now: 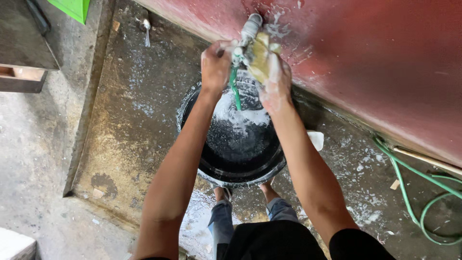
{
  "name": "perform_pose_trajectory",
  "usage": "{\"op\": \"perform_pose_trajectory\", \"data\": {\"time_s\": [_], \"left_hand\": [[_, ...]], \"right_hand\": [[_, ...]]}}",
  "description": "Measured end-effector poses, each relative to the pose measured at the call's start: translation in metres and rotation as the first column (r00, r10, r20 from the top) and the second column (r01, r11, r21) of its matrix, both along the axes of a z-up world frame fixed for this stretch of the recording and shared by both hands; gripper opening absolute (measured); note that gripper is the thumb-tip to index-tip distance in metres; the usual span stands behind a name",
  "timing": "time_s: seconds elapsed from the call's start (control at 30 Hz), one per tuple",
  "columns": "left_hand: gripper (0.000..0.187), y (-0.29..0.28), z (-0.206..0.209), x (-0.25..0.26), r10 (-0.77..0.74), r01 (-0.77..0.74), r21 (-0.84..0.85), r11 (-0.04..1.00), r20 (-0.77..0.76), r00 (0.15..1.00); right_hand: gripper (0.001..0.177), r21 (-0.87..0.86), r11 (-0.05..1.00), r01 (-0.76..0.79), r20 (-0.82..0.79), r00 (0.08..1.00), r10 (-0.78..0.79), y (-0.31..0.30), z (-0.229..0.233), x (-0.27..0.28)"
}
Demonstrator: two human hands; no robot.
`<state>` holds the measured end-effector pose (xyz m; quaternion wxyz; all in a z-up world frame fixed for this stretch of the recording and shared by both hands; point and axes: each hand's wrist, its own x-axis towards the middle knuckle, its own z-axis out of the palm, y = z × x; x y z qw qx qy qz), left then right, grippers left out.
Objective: The person washes a knife and a pair of pliers in a basin of soapy water using a sponge, then scrubs a vertical PVC pipe on a wall.
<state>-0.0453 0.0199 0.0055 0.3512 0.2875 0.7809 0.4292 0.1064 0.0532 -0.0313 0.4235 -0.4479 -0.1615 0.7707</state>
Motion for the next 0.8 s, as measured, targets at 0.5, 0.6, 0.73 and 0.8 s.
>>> {"op": "perform_pose_trajectory", "data": {"time_s": [0.5,0.6,0.73,0.8], "left_hand": [[0.034,0.015,-0.018,-0.010,-0.046,-0.019,0.163,0.986,0.387,0.921],[0.033,0.015,-0.012,-0.009,-0.032,-0.005,0.102,0.995,0.355,0.934],[0.031,0.016,0.001,-0.005,-0.003,-0.034,0.092,0.995,0.380,0.925],[0.026,0.010,0.008,-0.004,0.058,-0.076,0.060,0.995,0.264,0.963]], "right_hand": [[0.038,0.769,0.361,-0.527,0.638,0.665,-0.388,0.003,0.027,-0.002],[0.036,0.650,0.424,-0.631,0.751,0.617,-0.234,-0.005,0.005,0.018],[0.024,0.401,0.821,-0.406,0.547,0.825,0.141,-0.006,-0.023,0.022],[0.024,0.119,0.931,-0.345,0.439,0.859,0.263,0.002,-0.024,0.021]]}}
